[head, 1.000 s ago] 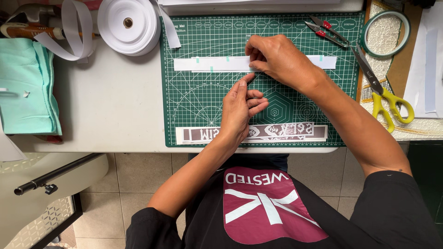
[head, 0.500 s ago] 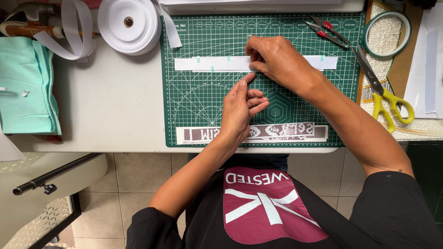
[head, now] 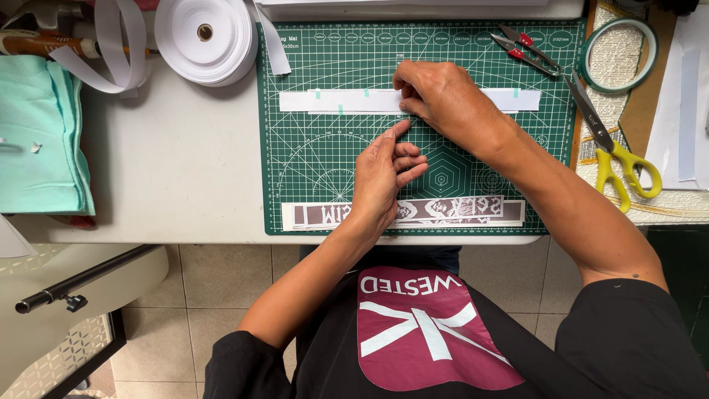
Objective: The person measures and cuts a white paper strip using a ruler and scissors, then uses a roll of green tape to affix small pieces of tape onto the strip at regular intervals. The person folds the strip and continues applying tape to secure the assembly.
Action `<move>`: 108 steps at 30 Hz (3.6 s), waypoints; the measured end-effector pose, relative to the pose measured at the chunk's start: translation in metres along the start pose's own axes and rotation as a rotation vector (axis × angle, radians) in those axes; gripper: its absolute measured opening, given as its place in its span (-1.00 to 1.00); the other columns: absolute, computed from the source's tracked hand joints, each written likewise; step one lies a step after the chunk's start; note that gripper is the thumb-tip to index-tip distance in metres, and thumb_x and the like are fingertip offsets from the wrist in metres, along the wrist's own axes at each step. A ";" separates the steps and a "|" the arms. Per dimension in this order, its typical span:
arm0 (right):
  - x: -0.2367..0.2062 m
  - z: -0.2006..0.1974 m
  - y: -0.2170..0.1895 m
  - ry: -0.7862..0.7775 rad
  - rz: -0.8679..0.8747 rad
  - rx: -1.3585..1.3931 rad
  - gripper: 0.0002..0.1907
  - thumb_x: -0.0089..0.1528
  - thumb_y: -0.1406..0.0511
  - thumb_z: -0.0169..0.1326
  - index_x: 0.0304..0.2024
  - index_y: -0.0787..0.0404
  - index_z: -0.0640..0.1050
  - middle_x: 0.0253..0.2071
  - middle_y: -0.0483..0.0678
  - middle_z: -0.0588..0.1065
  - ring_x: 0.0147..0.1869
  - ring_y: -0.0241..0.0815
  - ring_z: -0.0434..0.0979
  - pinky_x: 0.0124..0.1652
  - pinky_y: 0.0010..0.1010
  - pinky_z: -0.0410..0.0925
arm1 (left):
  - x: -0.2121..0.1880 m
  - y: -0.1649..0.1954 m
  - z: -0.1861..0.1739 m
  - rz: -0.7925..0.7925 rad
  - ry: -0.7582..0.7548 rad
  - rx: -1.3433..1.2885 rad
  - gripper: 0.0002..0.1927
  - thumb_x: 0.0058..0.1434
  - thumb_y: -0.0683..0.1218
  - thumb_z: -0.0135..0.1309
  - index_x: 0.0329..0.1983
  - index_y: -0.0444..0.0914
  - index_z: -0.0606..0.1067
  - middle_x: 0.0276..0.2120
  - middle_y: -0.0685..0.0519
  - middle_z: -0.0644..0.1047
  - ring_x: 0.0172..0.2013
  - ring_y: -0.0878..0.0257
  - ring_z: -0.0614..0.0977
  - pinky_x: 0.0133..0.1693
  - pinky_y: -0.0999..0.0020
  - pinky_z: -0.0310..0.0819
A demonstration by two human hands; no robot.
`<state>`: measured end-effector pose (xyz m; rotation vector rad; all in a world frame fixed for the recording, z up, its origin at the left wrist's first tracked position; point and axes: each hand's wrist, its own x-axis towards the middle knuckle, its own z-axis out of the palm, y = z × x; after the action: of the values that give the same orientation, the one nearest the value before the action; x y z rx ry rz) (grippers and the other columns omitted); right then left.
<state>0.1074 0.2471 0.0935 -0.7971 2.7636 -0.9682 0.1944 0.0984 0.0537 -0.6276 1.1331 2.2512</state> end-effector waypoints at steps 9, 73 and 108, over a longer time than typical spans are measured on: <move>-0.001 -0.002 0.003 -0.014 0.011 0.005 -0.81 0.24 0.42 0.24 -0.14 0.32 0.52 -0.27 0.05 0.60 -0.18 -0.08 0.68 -0.24 -0.39 0.54 | -0.002 -0.002 0.001 0.004 -0.013 0.030 -0.52 0.52 -0.02 -0.31 0.37 -0.39 0.29 -0.37 0.06 0.49 -0.34 0.37 0.63 -0.21 0.50 0.72; -0.001 -0.010 -0.010 -0.094 -0.031 -0.226 -0.89 0.26 0.38 0.21 -0.24 0.32 0.56 -0.38 0.04 0.59 -0.35 -0.07 0.66 -0.41 -0.35 0.50 | -0.006 0.005 0.006 -0.025 -0.043 -0.015 -0.42 0.52 0.09 -0.43 0.29 -0.44 0.34 -0.41 0.05 0.49 -0.34 0.31 0.62 -0.22 0.38 0.71; -0.100 -0.018 -0.004 0.146 0.099 -0.531 -0.62 0.21 0.45 0.23 0.10 0.30 0.61 -0.02 0.03 0.56 0.07 -0.06 0.55 0.10 -0.21 0.39 | 0.013 0.051 -0.039 1.204 -0.083 1.872 -0.21 0.39 0.35 -0.10 0.27 -0.44 0.42 0.14 -0.14 0.45 0.17 0.02 0.46 0.31 -0.05 0.21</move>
<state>0.1896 0.3053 0.1030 -0.6532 3.1994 -0.2760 0.1582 0.0441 0.0541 1.1112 3.0799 0.6354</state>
